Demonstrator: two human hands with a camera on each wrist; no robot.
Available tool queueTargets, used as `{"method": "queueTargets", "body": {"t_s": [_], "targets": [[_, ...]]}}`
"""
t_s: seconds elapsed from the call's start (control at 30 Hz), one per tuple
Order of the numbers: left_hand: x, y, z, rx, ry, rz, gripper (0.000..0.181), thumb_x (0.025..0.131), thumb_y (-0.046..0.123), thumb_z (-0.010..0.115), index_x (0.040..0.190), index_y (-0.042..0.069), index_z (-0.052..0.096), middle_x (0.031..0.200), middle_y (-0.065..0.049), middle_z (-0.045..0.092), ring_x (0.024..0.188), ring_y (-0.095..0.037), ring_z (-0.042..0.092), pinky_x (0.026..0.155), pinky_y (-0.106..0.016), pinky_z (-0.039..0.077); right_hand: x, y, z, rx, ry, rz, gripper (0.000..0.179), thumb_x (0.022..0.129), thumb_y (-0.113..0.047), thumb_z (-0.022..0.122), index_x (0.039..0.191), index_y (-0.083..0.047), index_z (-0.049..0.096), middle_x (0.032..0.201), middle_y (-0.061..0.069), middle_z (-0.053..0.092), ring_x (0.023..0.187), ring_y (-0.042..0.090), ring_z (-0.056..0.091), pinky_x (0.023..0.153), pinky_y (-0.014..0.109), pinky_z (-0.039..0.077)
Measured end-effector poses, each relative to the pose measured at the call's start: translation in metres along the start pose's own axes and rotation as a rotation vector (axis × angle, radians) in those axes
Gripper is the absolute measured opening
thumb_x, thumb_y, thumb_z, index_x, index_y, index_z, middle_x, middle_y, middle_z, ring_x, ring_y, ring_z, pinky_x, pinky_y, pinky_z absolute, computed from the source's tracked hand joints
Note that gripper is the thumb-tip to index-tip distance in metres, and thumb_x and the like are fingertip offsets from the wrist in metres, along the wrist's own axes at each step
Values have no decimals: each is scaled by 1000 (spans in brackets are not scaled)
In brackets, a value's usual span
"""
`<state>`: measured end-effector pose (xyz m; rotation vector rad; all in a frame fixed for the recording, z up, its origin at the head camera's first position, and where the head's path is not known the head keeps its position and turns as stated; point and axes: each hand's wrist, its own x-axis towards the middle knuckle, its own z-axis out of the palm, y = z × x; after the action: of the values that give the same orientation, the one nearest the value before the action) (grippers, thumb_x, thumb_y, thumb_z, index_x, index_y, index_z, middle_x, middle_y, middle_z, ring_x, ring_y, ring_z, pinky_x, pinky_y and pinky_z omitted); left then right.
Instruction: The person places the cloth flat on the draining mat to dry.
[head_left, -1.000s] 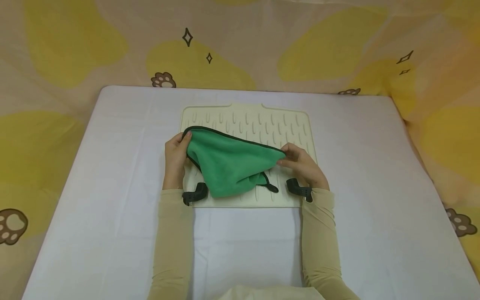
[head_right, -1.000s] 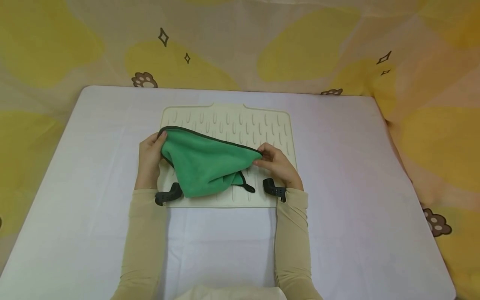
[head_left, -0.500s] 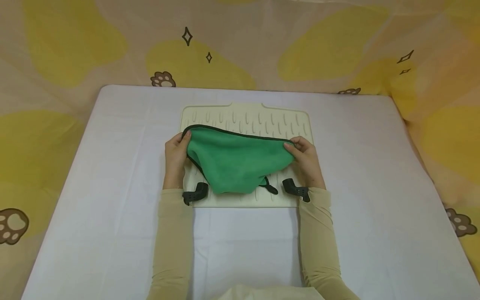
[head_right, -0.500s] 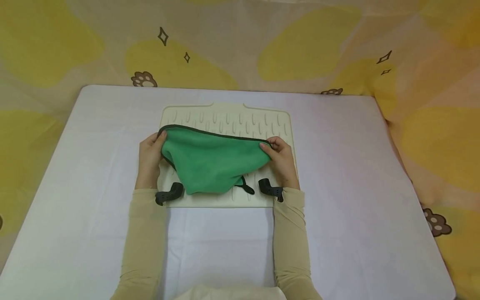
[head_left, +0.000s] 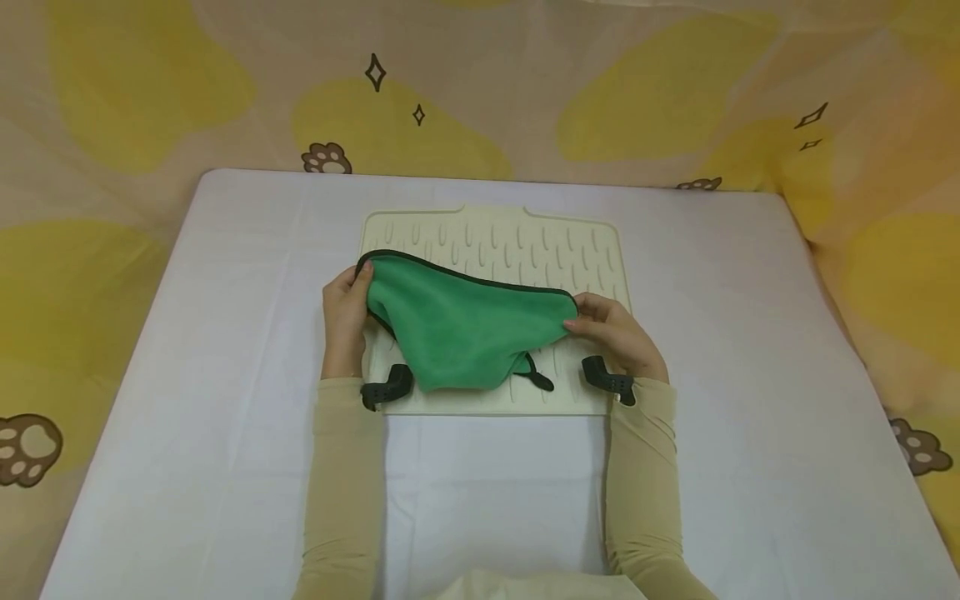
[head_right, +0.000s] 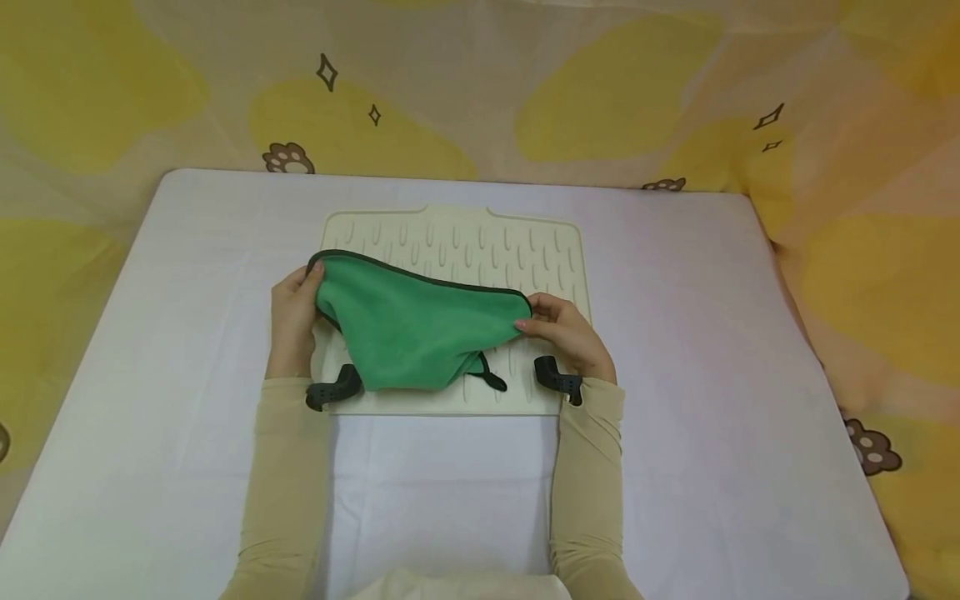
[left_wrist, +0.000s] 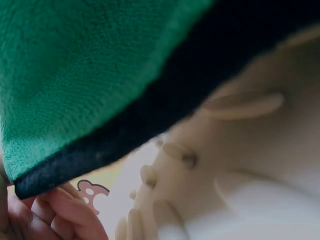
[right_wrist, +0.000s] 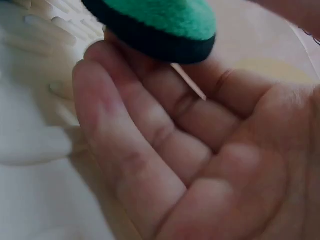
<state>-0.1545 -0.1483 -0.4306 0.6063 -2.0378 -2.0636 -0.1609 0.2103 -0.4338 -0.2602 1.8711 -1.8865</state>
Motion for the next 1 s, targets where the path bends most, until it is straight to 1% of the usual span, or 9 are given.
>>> {"method": "queueTargets", "body": {"t_s": [0.17,0.27,0.37,0.57,0.63,0.7,0.83,0.97,1.0], "targets": [[1,0,0,13,13,-13,28,96,30,55,91,5,65,70,6,54,70,-8,47,63,-21,38,1,1,1,12,-22,-37,22,88,4,62,106,-4,53,97,4,62,89,15,60,78,25,46],[1,0,0,25,8,-22,27,97,31,54,91,6,64,70,6,53,67,-7,46,60,-20,38,3,2,3,58,13,-85,20,89,6,58,105,-4,51,97,4,64,86,14,61,78,25,47],[0,0,0,40,-14,-23,32,96,31,55,98,1,65,69,7,53,66,-6,47,60,-20,38,6,4,5,156,138,-151,16,90,3,59,103,-3,53,92,5,67,81,14,63,78,25,49],[-1,0,4,87,-115,-15,38,95,28,58,111,-6,64,68,11,59,63,-5,51,61,-19,42,13,5,10,339,516,-283,20,84,-9,72,95,1,59,84,7,67,66,12,65,67,21,52],[-1,0,5,104,-139,-8,38,95,27,58,112,-7,63,69,12,60,65,-5,52,63,-19,43,14,5,11,372,579,-295,20,84,-9,72,94,3,59,83,8,67,64,12,65,63,20,53],[-1,0,5,119,-161,-7,39,96,28,57,112,-7,63,69,12,59,66,-5,51,63,-19,42,15,5,11,401,605,-291,18,84,-7,71,93,4,60,84,9,66,65,12,65,63,20,53],[0,0,-2,180,-243,-37,41,96,30,55,116,-6,61,74,10,59,67,-5,51,63,-19,44,15,3,11,301,629,-234,13,86,-11,70,93,-2,64,88,6,65,73,11,62,69,19,51],[2,0,-13,235,-343,-78,40,97,24,54,118,-9,59,73,6,59,63,-5,55,60,-18,50,8,2,4,130,579,-137,17,89,-20,67,99,-6,65,98,2,61,88,11,57,78,19,47],[2,0,-16,245,-361,-83,39,97,23,54,118,-10,58,73,6,59,62,-5,56,60,-18,51,5,1,1,120,551,-110,20,90,-20,66,101,-4,64,99,3,60,89,12,56,78,20,47]]}}
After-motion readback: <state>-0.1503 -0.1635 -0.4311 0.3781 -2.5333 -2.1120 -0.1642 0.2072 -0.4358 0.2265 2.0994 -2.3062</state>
